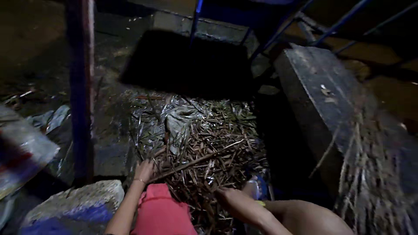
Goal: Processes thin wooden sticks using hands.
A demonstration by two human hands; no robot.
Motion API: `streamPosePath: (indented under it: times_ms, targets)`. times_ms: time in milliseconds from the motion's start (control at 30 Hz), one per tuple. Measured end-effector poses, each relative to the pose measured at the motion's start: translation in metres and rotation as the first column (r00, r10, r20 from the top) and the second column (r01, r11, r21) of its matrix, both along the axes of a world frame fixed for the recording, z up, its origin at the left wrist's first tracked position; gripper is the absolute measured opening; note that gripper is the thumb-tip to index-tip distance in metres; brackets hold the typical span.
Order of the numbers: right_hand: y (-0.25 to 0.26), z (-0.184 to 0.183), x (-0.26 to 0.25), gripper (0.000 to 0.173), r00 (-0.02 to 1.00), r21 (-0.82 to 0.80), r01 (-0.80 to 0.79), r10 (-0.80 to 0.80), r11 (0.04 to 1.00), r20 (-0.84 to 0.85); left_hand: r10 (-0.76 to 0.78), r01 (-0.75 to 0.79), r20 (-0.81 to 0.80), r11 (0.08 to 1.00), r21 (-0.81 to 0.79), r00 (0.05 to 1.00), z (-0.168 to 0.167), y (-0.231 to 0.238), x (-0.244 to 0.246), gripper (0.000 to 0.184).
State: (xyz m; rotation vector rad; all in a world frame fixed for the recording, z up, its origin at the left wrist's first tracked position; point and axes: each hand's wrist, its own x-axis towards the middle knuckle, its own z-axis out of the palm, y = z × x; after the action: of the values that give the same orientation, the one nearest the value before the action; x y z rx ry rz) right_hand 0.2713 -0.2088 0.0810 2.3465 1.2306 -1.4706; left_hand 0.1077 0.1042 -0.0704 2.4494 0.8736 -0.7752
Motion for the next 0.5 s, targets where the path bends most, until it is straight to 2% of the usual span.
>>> streamPosePath:
  times_ms: [100, 233, 333, 500]
  targets:
    - [0.008, 0.007, -0.006, 0.036, 0.999, 0.013, -0.008, 0.009, 1.000, -0.050, -0.009, 0.004, -0.095, 0.999, -0.053, 0.995, -0.014, -0.008, -0.011, 0.061]
    - [0.001, -0.002, -0.012, 0.035, 0.995, 0.048, -0.047, 0.051, 0.998, -0.082, 0.044, -0.056, -0.202, 0.997, -0.057, 0.978, -0.055, -0.018, -0.031, 0.068]
    - [-0.003, -0.002, -0.011, 0.035, 0.995, 0.031, -0.030, 0.033, 0.999, -0.096, 0.041, -0.049, -0.181, 0.998, -0.041, 0.983, -0.079, -0.020, -0.040, 0.065]
    - [-0.013, -0.009, -0.007, 0.040, 0.996, 0.043, -0.007, 0.011, 0.999, -0.085, 0.013, -0.021, -0.157, 0.999, -0.046, 0.987, -0.085, -0.020, -0.036, 0.066]
